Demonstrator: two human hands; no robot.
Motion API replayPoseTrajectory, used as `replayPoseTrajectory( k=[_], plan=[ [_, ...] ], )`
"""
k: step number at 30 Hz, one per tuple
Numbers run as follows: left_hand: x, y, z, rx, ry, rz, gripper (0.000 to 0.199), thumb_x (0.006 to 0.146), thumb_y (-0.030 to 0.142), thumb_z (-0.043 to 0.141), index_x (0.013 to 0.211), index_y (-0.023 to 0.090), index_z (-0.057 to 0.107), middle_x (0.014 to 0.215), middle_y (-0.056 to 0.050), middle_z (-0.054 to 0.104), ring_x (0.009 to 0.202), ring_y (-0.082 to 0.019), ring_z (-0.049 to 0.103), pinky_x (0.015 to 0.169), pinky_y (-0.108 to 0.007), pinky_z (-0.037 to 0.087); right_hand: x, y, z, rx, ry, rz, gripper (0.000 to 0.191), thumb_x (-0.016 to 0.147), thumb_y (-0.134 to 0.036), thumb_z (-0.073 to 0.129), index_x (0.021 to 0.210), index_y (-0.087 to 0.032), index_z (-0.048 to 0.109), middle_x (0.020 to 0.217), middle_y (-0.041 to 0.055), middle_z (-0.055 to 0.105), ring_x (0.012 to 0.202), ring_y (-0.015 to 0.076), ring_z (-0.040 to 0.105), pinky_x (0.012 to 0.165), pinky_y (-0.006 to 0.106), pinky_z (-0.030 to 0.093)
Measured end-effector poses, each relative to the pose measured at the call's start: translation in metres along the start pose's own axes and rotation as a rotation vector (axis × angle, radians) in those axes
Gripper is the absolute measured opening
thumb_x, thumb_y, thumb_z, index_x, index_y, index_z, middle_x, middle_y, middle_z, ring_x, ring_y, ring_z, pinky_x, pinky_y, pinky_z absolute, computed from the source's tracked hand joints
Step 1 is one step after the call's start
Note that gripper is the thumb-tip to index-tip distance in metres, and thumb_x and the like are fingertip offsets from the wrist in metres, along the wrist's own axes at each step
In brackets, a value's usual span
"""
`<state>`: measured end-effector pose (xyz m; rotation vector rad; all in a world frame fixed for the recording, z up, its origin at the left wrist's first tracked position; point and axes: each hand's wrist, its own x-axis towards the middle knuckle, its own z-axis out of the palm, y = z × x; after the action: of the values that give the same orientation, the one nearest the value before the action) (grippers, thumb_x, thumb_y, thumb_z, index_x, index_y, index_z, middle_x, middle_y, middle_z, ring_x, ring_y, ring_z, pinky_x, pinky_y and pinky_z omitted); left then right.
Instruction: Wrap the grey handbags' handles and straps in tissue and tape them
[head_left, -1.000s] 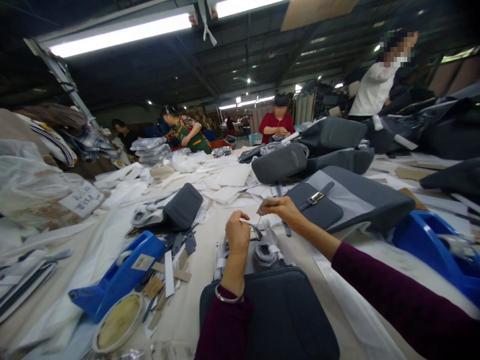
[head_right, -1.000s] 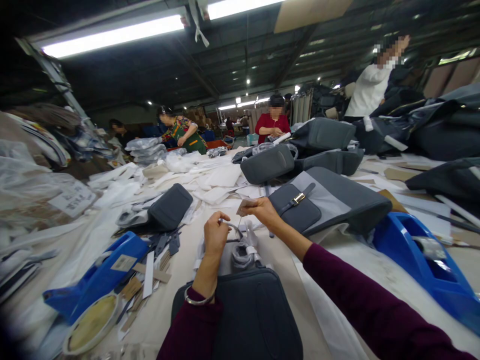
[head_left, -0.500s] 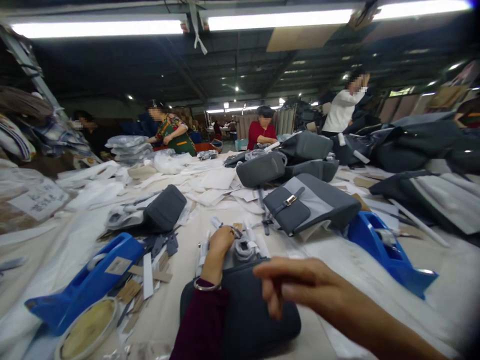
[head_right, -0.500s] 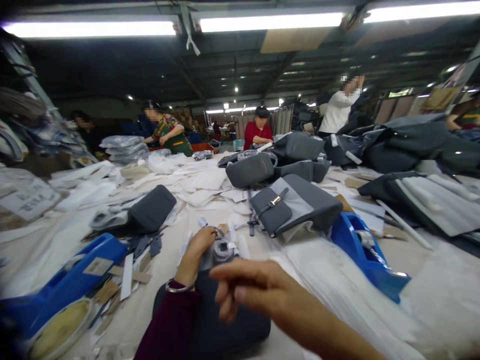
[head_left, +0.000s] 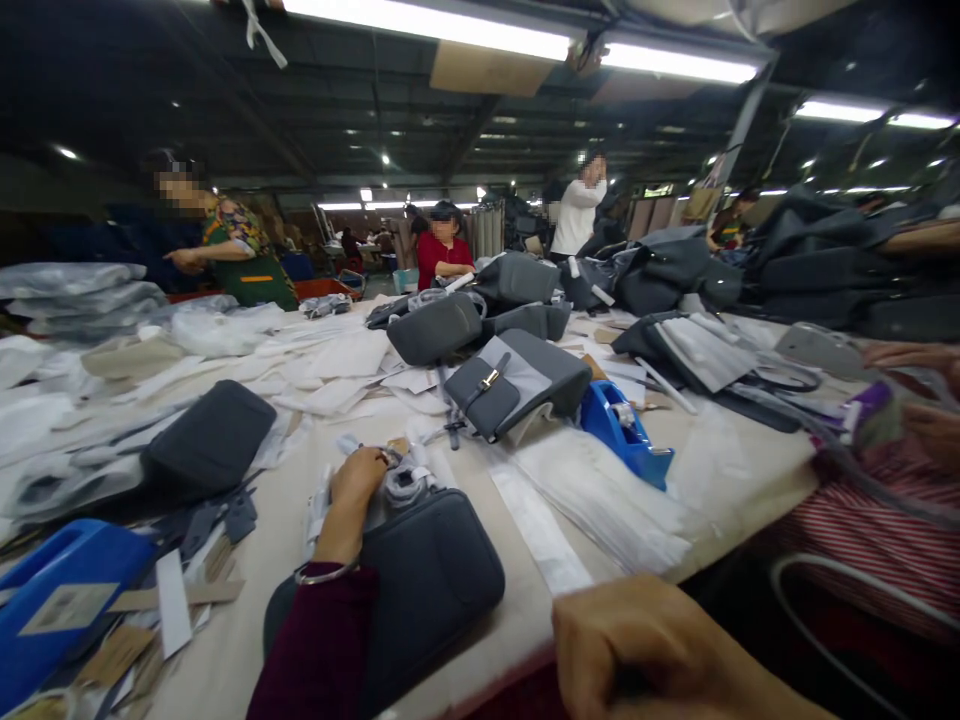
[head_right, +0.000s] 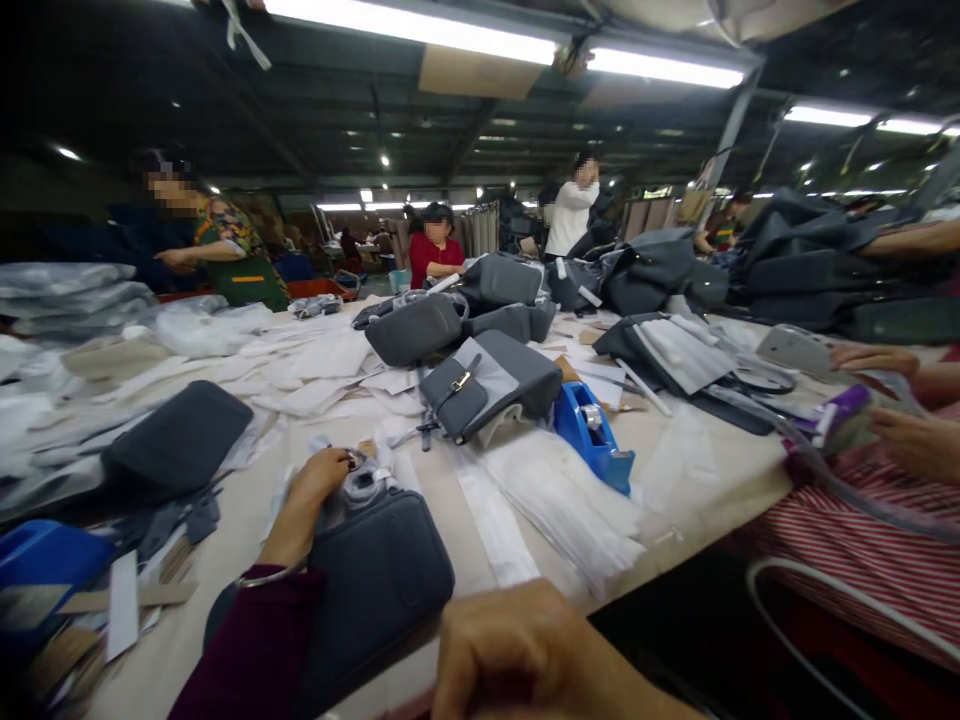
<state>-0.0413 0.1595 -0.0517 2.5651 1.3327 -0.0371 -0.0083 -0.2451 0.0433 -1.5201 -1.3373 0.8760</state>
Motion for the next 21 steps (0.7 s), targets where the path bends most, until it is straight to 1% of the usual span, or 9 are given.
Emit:
replayPoseTrajectory(
  k=[1, 3, 5, 6, 8, 11, 15, 18, 21],
  plan=[
    [0.002, -0.001, 0.001, -0.001, -0.001, -0.001, 0.033, 0.081, 0.026, 0.044, 0.103, 0.022, 0.069, 0.118, -0.011, 0.066, 0.105, -0.027, 0.062, 0.083, -0.032, 0.046, 0.008, 0.018, -0.010, -0.091, 0.130, 0.066, 0.031, 0.078, -0.056, 0.054, 0.068, -0.030, 0.065, 0.064, 0.0027, 0.061, 0.064, 0.0184, 0.058, 0.056, 0.031, 0.042],
    [0.005, -0.002, 0.003, -0.006, -0.002, 0.000, 0.032, 0.080, 0.028, 0.045, 0.101, 0.023, 0.069, 0.116, -0.010, 0.067, 0.104, -0.026, 0.063, 0.082, -0.031, 0.047, 0.024, 0.059, -0.038, -0.431, 0.363, 0.207, 0.036, 0.084, -0.050, 0.052, 0.062, -0.023, 0.060, 0.064, 0.0033, 0.059, 0.064, 0.0174, 0.055, 0.062, 0.031, 0.041],
    [0.009, -0.003, 0.005, -0.010, -0.001, 0.000, 0.032, 0.080, 0.030, 0.046, 0.100, 0.023, 0.070, 0.116, -0.011, 0.067, 0.103, -0.026, 0.063, 0.082, -0.031, 0.047, 0.039, 0.095, -0.071, -0.851, 0.517, 0.293, 0.032, 0.091, -0.036, 0.044, 0.071, -0.019, 0.063, 0.084, 0.0086, 0.061, 0.080, 0.0204, 0.056, 0.076, 0.033, 0.041],
    [0.010, -0.003, 0.005, -0.011, -0.001, -0.002, 0.032, 0.080, 0.031, 0.046, 0.100, 0.023, 0.070, 0.116, -0.011, 0.067, 0.104, -0.027, 0.063, 0.082, -0.031, 0.047, 0.047, 0.109, -0.088, -1.028, 0.542, 0.346, 0.027, 0.091, -0.028, 0.044, 0.080, -0.017, 0.065, 0.094, 0.0115, 0.061, 0.091, 0.0233, 0.055, 0.081, 0.034, 0.039],
    [0.010, -0.003, 0.005, -0.014, -0.003, -0.008, 0.033, 0.080, 0.031, 0.045, 0.101, 0.022, 0.069, 0.116, -0.012, 0.067, 0.104, -0.028, 0.063, 0.082, -0.032, 0.047, 0.065, 0.127, -0.116, -1.249, 0.509, 0.482, 0.025, 0.087, -0.013, 0.042, 0.094, -0.012, 0.067, 0.105, 0.0162, 0.060, 0.103, 0.0271, 0.051, 0.085, 0.035, 0.038],
    [0.005, -0.002, 0.002, -0.028, -0.005, -0.012, 0.034, 0.081, 0.031, 0.044, 0.102, 0.023, 0.069, 0.117, -0.011, 0.066, 0.105, -0.028, 0.062, 0.082, -0.033, 0.047, 0.095, 0.138, -0.140, -1.322, 0.415, 0.611, 0.030, 0.082, -0.004, 0.042, 0.096, -0.006, 0.069, 0.105, 0.0209, 0.062, 0.106, 0.0301, 0.050, 0.085, 0.036, 0.038],
    [-0.003, 0.000, -0.002, -0.053, -0.001, -0.012, 0.033, 0.081, 0.031, 0.044, 0.102, 0.023, 0.069, 0.116, -0.010, 0.067, 0.104, -0.028, 0.063, 0.080, -0.033, 0.047, 0.125, 0.147, -0.148, -1.315, 0.397, 0.645, 0.028, 0.081, -0.005, 0.045, 0.090, -0.006, 0.072, 0.099, 0.0223, 0.067, 0.103, 0.0317, 0.054, 0.081, 0.037, 0.039],
    [-0.006, 0.001, -0.002, -0.065, -0.001, -0.013, 0.033, 0.081, 0.031, 0.044, 0.101, 0.024, 0.069, 0.116, -0.011, 0.067, 0.104, -0.029, 0.063, 0.080, -0.035, 0.047, 0.134, 0.154, -0.149, -1.309, 0.416, 0.673, 0.029, 0.080, -0.004, 0.046, 0.090, -0.008, 0.073, 0.095, 0.0213, 0.069, 0.098, 0.0303, 0.058, 0.076, 0.035, 0.041],
    [-0.006, 0.001, -0.002, -0.075, -0.001, -0.018, 0.033, 0.082, 0.031, 0.043, 0.101, 0.024, 0.069, 0.115, -0.011, 0.067, 0.104, -0.030, 0.062, 0.081, -0.037, 0.047, 0.134, 0.157, -0.151, -1.314, 0.467, 0.689, 0.027, 0.078, -0.004, 0.049, 0.092, -0.010, 0.072, 0.096, 0.0210, 0.069, 0.099, 0.0299, 0.059, 0.076, 0.034, 0.041]
  ],
)
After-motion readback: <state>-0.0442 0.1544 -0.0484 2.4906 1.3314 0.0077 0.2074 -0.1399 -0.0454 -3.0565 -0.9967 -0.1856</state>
